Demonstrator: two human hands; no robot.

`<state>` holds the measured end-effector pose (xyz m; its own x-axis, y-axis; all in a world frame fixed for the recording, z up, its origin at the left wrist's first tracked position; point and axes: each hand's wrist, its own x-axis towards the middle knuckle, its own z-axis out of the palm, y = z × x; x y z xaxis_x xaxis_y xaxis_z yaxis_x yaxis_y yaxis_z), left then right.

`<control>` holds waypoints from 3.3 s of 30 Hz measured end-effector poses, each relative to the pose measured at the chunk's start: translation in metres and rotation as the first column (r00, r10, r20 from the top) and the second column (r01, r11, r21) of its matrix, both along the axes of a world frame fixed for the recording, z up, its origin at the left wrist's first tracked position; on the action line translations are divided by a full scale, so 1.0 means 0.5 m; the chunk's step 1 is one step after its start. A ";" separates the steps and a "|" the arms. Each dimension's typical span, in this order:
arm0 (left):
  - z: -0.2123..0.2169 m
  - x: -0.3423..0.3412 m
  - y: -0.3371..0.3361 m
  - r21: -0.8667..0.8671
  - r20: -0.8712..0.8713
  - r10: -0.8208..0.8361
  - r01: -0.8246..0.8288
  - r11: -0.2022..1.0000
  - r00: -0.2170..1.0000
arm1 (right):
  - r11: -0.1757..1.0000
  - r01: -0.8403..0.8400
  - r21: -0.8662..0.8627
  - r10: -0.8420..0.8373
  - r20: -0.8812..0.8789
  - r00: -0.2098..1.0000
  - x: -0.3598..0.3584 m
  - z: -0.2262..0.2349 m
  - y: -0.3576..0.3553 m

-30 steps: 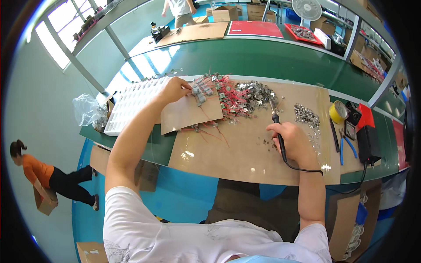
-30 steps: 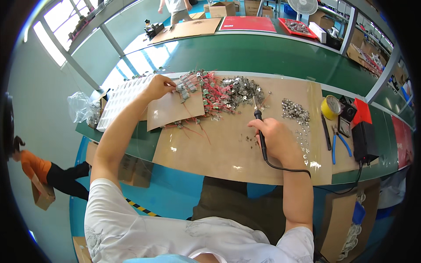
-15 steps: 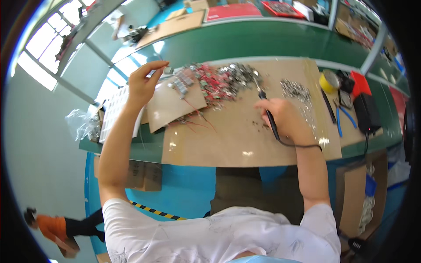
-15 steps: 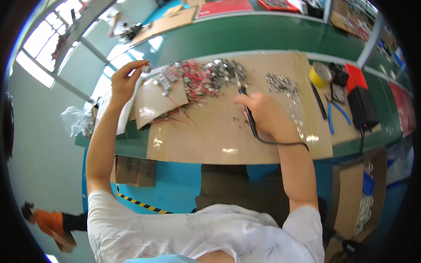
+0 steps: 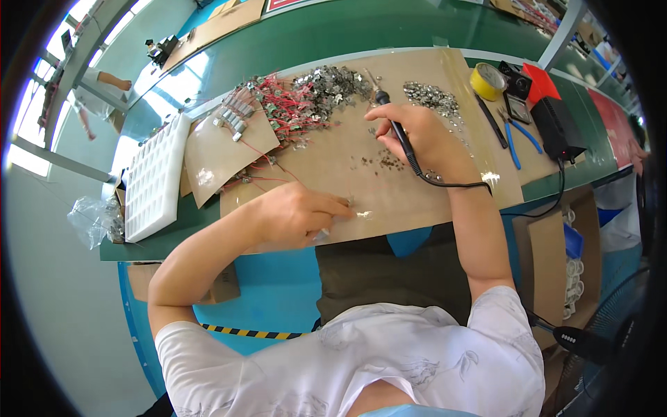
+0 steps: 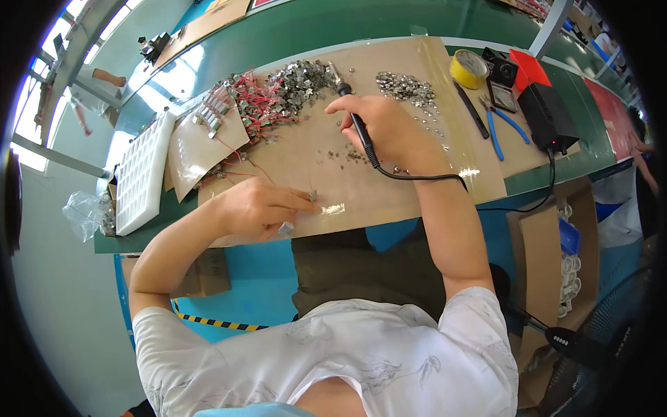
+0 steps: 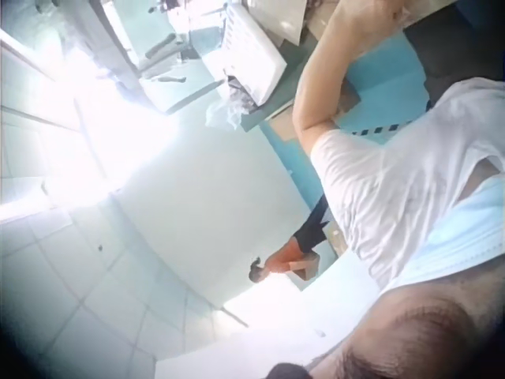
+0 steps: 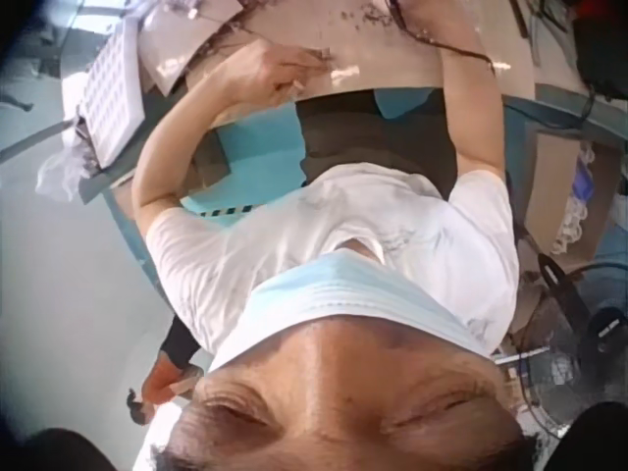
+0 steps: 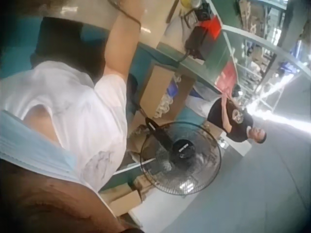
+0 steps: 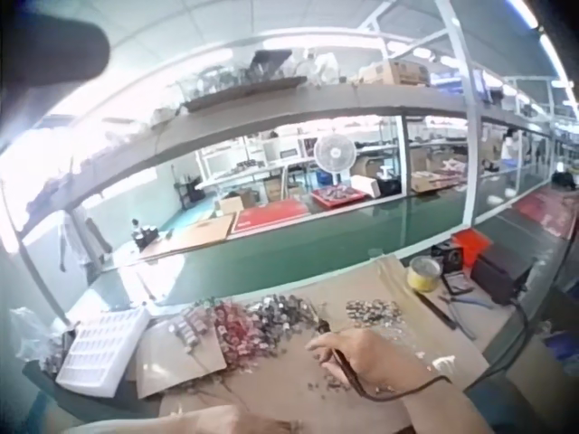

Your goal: Soldering electrical wires onto small circuit boards and components on an electronics assembly line.

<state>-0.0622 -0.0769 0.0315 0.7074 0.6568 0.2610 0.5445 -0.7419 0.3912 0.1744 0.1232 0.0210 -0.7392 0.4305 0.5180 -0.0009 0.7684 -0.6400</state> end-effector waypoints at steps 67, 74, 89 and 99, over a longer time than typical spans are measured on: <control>-0.067 0.062 0.142 -0.169 0.217 0.701 -0.681 0.713 0.679 | 0.953 0.289 -0.094 -0.298 -0.113 0.948 0.099 -0.087 -0.147; -0.065 0.066 0.141 -0.155 0.157 0.720 -0.703 0.694 0.676 | 0.957 0.276 -0.085 -0.285 -0.126 0.950 0.100 -0.086 -0.146; -0.062 0.069 0.140 -0.177 0.139 0.719 -0.698 0.694 0.681 | 0.961 0.270 -0.067 -0.277 -0.142 0.950 0.098 -0.085 -0.144; -0.064 0.070 0.140 -0.166 0.140 0.712 -0.693 0.702 0.688 | 0.964 0.255 -0.079 -0.265 -0.161 0.951 0.099 -0.086 -0.146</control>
